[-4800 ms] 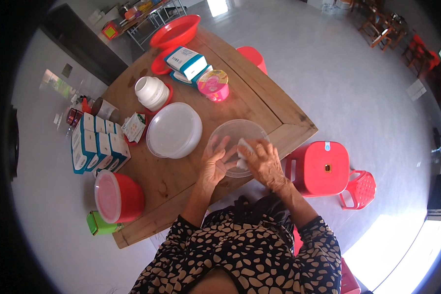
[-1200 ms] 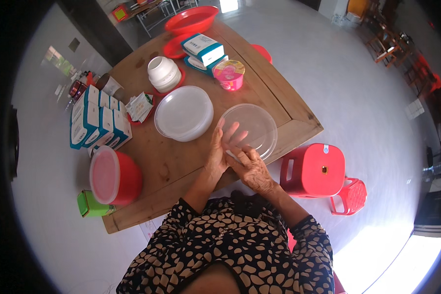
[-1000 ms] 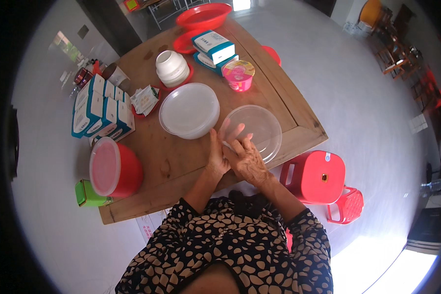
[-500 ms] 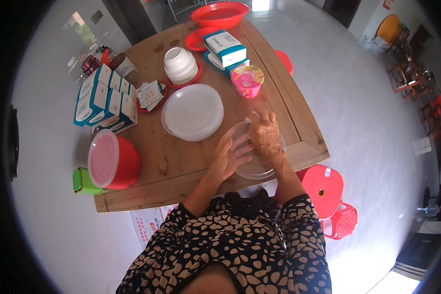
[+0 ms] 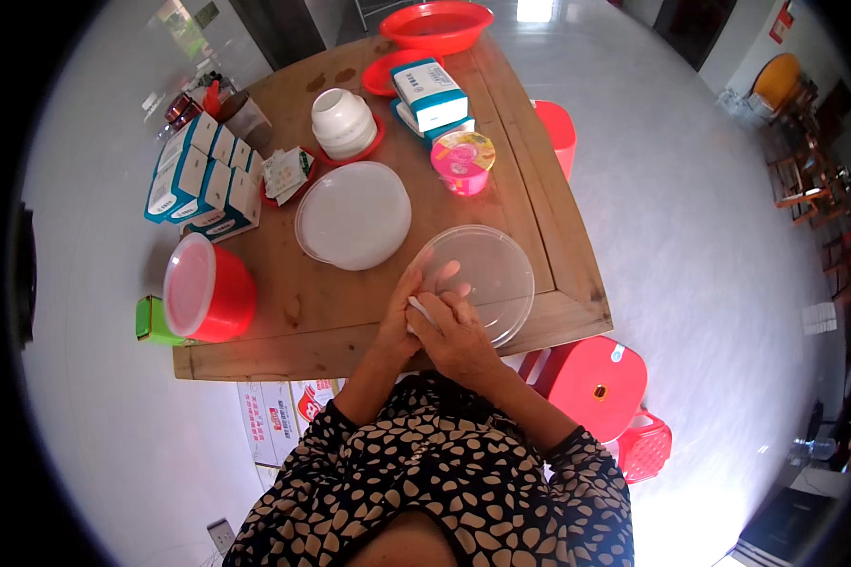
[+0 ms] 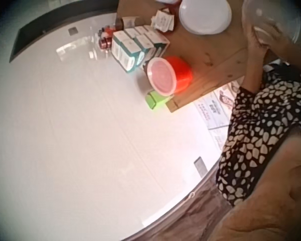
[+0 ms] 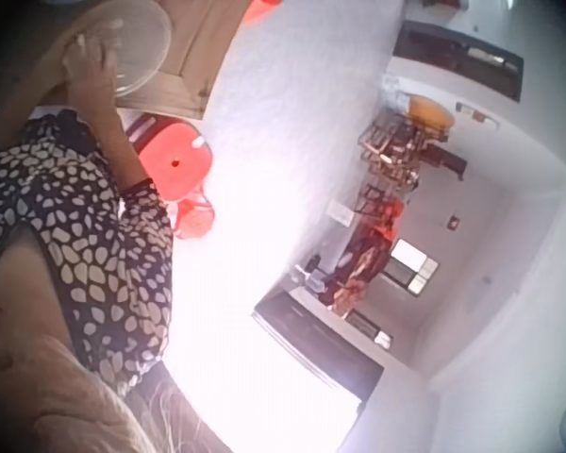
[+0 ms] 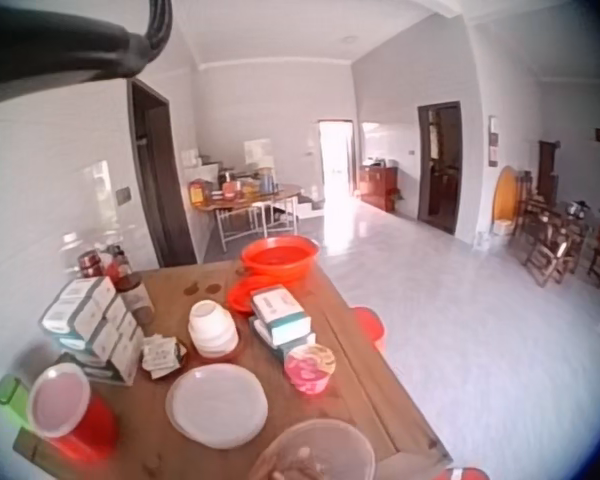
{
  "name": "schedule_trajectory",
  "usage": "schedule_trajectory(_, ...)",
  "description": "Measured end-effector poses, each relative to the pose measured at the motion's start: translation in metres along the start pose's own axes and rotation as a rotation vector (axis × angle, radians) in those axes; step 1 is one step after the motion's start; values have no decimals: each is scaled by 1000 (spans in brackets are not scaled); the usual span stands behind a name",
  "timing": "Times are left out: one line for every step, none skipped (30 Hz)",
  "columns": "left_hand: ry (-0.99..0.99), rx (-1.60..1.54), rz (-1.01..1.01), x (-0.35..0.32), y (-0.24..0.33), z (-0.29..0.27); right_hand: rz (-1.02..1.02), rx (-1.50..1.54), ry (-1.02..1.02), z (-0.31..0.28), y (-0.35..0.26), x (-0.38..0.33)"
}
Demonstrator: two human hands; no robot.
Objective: The person wipes the inside and outside of a clear plastic container lid with a white cloth. They repeatedly lift the lid to wipe the surface underneath and then wipe the lid again. The person also briefly handles a pink container and a white bowl on the table.
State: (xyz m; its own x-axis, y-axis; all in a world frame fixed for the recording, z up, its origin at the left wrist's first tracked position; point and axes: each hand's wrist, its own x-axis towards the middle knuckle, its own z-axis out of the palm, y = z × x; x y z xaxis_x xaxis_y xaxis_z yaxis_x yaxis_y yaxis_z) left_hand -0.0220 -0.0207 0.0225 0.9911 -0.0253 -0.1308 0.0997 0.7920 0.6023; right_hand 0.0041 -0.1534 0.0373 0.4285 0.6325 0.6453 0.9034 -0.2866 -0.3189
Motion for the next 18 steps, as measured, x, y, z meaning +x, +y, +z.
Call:
schedule_trajectory(16, -18, 3, 2, 0, 8, -15, 68, -13, -8, -6, 3)
schedule_trajectory(32, -35, 6, 5, 0, 16, 8, 66, -8, -13, -1, 6)
schedule_trajectory(45, -52, 5, 7, -3, 23, 34, 60, 1, -18, 7, 12)
schedule_trajectory(92, -52, 7, 8, -7, 27, 56, 54, 5, -24, 15, 21)
schedule_trajectory(140, -53, 8, 9, -12, 31, 51, 29, 14, -30, 23, 27)
schedule_trajectory(188, -48, 11, 11, -16, 34, 46, 7, 29, -37, 33, 32)
schedule_trajectory(135, -26, 57, 10, -17, 44, 44, -18, 42, -44, 43, 37)
schedule_trajectory(82, -4, 102, 7, -16, 57, 49, -37, 73, -52, 50, 42)
schedule_trajectory(30, 17, 149, 5, -16, 65, 89, -43, 83, -56, 58, 43)
schedule_trajectory(46, 53, 141, 5, -18, 65, 130, -50, 92, -60, 67, 42)
schedule_trajectory(63, 89, 134, 6, -20, 61, 171, -56, 102, -64, 74, 39)
schedule_trajectory(81, 127, 130, 6, -21, 58, 187, -60, 132, -66, 81, 36)
schedule_trajectory(90, 106, 134, 6, -22, 58, 204, -65, 163, -68, 88, 32)
schedule_trajectory(98, 86, 138, 7, -23, 58, 221, -70, 193, -69, 94, 28)
schedule_trajectory(103, 64, 139, 7, -23, 58, 273, -45, 211, -67, 100, 22)
schedule_trajectory(122, 66, 155, 8, -23, 59, 324, -19, 229, -63, 105, 13)
schedule_trajectory(140, 67, 170, 9, -23, 61, 376, 6, 247, -61, 108, 4)
schedule_trajectory(162, 69, 191, 9, -22, 62, 385, 56, 257, -60, 110, -3)
